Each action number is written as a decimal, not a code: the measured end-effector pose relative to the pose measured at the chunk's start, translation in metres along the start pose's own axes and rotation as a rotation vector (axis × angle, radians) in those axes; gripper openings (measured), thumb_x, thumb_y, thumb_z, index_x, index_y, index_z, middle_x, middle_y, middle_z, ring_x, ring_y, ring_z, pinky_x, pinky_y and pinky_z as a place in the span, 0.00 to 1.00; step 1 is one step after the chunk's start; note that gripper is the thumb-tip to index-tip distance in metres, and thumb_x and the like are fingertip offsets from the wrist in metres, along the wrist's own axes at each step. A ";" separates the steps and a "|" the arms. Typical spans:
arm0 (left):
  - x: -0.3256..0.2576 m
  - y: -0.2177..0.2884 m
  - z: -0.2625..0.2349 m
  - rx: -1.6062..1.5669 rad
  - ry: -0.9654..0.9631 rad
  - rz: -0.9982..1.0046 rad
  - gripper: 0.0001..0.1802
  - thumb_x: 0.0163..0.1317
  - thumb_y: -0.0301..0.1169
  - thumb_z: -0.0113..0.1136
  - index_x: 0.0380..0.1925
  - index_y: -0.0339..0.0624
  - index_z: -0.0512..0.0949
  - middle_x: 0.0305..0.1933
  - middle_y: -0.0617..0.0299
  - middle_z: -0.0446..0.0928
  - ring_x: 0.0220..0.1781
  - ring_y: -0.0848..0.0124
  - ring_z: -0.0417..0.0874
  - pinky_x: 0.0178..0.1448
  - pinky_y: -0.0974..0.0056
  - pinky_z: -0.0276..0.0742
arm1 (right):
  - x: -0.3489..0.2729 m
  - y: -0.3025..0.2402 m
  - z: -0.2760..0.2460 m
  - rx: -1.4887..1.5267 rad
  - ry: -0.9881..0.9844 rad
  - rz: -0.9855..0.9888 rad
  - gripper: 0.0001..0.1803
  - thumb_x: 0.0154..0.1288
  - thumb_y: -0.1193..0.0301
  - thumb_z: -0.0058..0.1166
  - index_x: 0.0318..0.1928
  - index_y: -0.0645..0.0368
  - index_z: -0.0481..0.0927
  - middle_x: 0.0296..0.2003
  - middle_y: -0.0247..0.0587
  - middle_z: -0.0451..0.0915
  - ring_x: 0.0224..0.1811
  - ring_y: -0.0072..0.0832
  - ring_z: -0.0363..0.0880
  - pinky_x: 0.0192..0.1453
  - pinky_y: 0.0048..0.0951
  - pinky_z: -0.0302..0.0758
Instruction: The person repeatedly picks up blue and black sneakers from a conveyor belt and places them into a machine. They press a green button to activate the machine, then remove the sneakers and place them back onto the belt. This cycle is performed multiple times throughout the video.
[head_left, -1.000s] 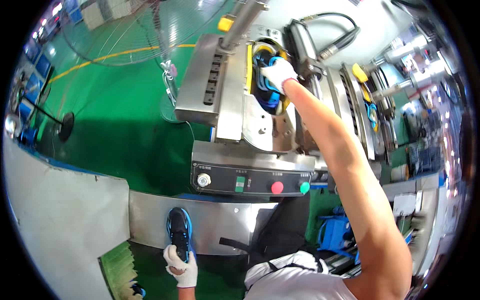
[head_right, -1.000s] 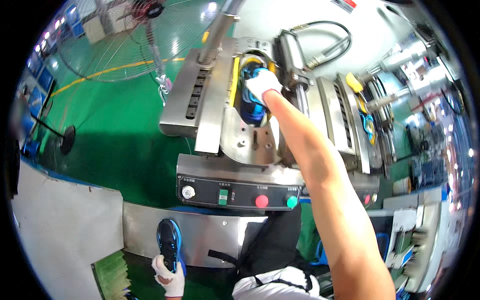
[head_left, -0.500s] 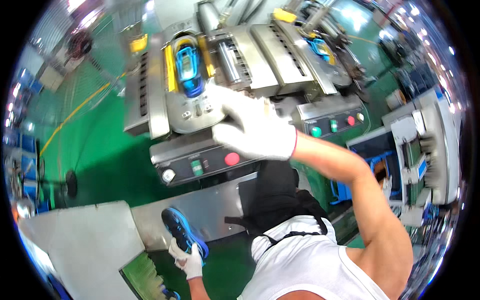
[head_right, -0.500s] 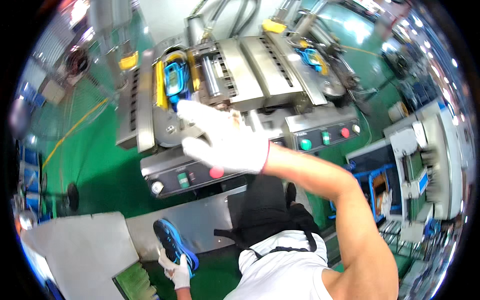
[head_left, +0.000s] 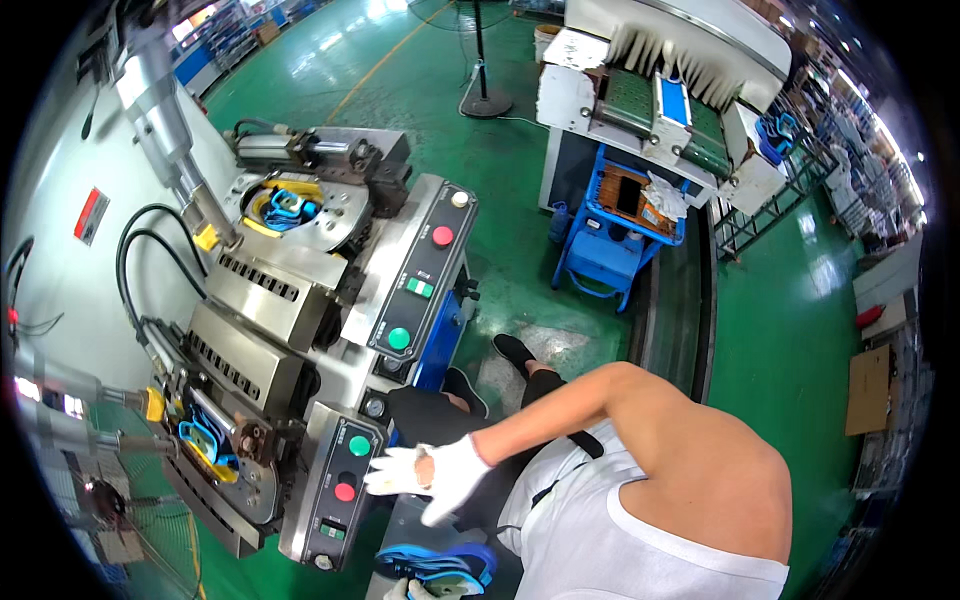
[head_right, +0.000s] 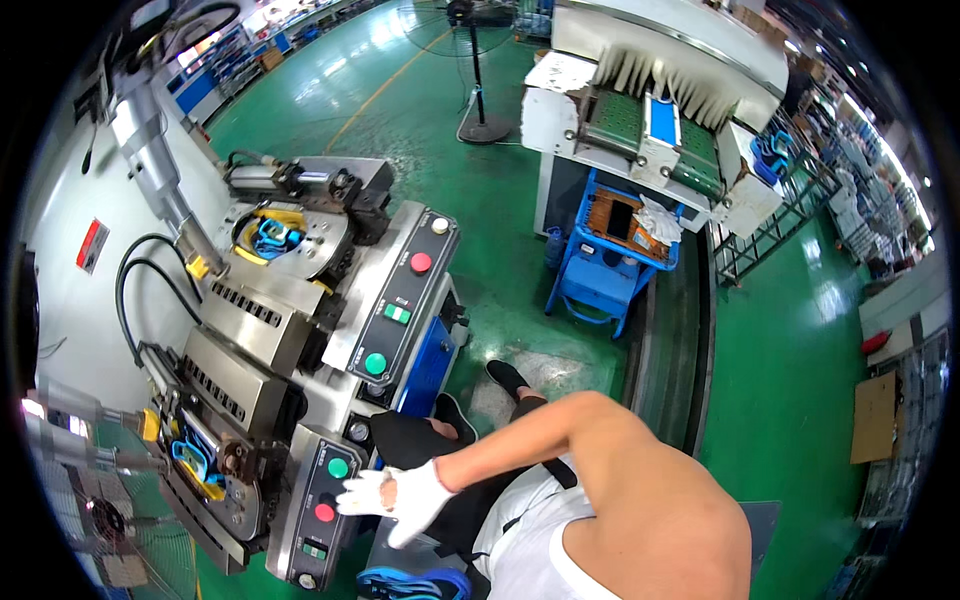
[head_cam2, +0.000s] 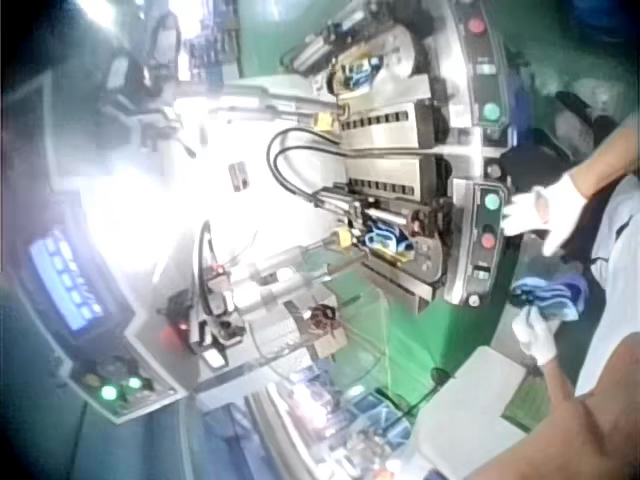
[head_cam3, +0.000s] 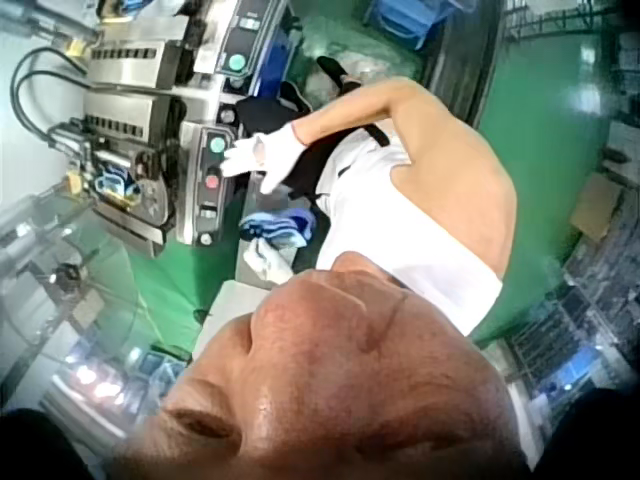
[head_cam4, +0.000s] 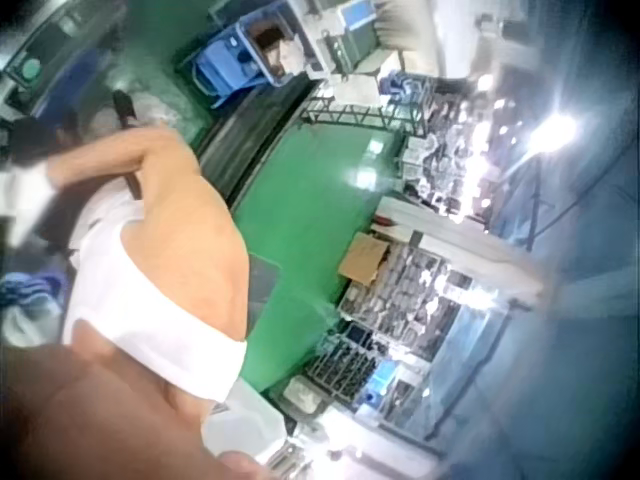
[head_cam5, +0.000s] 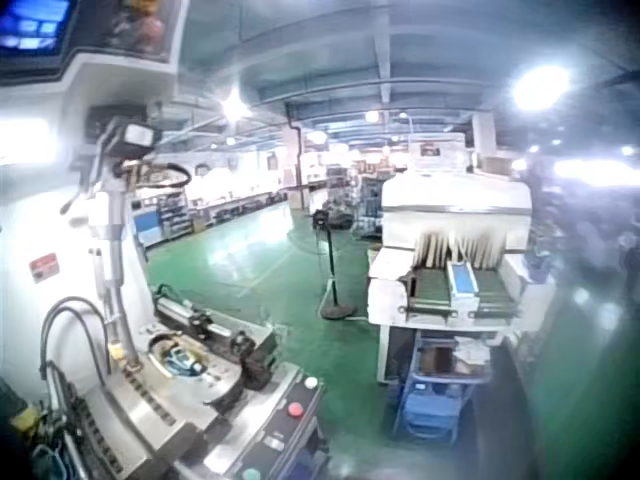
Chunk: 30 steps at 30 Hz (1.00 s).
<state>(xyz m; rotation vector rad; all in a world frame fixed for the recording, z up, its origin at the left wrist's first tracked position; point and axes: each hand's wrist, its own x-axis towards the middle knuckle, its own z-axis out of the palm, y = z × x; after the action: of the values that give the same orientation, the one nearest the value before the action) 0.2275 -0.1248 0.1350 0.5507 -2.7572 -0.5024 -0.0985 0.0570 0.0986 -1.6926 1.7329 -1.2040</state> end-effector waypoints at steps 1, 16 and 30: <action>0.019 -0.008 0.014 -0.016 -0.065 0.031 0.09 0.70 0.33 0.69 0.43 0.39 0.86 0.43 0.50 0.83 0.44 0.53 0.84 0.49 0.52 0.81 | -0.027 -0.016 -0.011 0.088 -0.089 0.130 0.65 0.57 0.46 0.72 0.86 0.54 0.48 0.83 0.66 0.50 0.85 0.67 0.47 0.85 0.66 0.46; 0.289 0.445 0.067 -0.783 -0.402 0.807 0.27 0.57 0.27 0.75 0.57 0.37 0.82 0.58 0.45 0.81 0.56 0.50 0.85 0.58 0.52 0.84 | -0.223 -0.081 -0.123 -0.041 1.345 0.388 0.46 0.58 0.66 0.74 0.74 0.67 0.67 0.70 0.50 0.73 0.73 0.41 0.72 0.79 0.44 0.67; 0.208 0.312 0.210 -0.563 -0.687 0.365 0.28 0.60 0.26 0.76 0.61 0.36 0.79 0.59 0.44 0.79 0.53 0.51 0.87 0.54 0.55 0.88 | -0.440 0.136 -0.609 -0.434 2.011 0.704 0.51 0.62 0.48 0.75 0.76 0.65 0.67 0.66 0.52 0.79 0.64 0.44 0.80 0.64 0.45 0.80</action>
<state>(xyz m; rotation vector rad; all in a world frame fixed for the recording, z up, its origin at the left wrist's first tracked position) -0.1266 0.1175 0.1093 -0.3184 -2.9734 -1.5243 -0.5948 0.6288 0.1966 0.9165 3.0981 -2.2785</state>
